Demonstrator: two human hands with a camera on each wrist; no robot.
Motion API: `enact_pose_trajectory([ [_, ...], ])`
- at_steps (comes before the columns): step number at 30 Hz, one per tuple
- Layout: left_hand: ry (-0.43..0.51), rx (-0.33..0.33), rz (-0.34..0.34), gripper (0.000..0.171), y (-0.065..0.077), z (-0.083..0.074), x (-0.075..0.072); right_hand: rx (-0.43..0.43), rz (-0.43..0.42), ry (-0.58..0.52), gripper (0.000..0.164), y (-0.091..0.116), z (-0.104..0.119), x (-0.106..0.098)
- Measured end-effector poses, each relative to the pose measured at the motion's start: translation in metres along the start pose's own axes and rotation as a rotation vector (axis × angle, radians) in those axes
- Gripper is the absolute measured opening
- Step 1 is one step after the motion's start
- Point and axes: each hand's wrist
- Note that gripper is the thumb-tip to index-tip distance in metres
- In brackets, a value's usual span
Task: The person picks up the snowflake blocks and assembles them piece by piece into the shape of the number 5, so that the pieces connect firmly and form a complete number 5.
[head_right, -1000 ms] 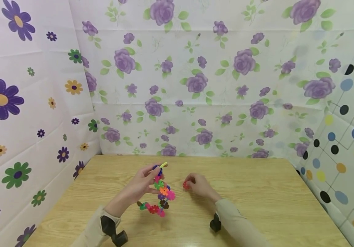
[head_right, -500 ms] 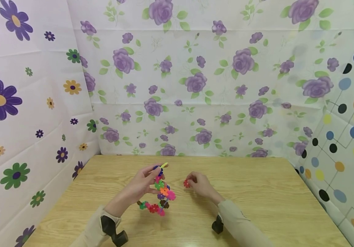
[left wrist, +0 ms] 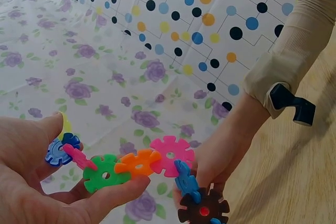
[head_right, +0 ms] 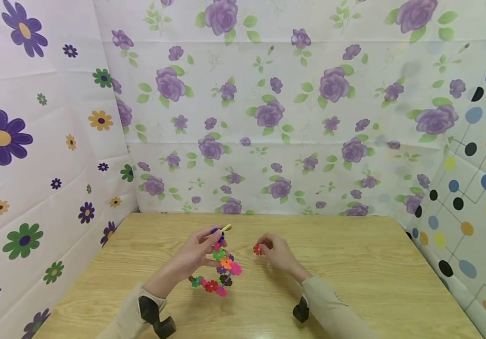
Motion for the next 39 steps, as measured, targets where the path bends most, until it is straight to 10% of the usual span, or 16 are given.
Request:
enact_pose_trajectory([
  [39, 0.014, -0.030, 0.008, 0.056, -0.001, 0.003, -0.001, -0.050, -0.135, -0.121, 0.011, 0.012, 0.052, -0.016],
])
Point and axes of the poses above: each hand's wrist, its own y-axis away from the middle knuckle, its own x-axis out of the palm, z = x × y, and after that the axes turned 12 degrees about y, right-handed
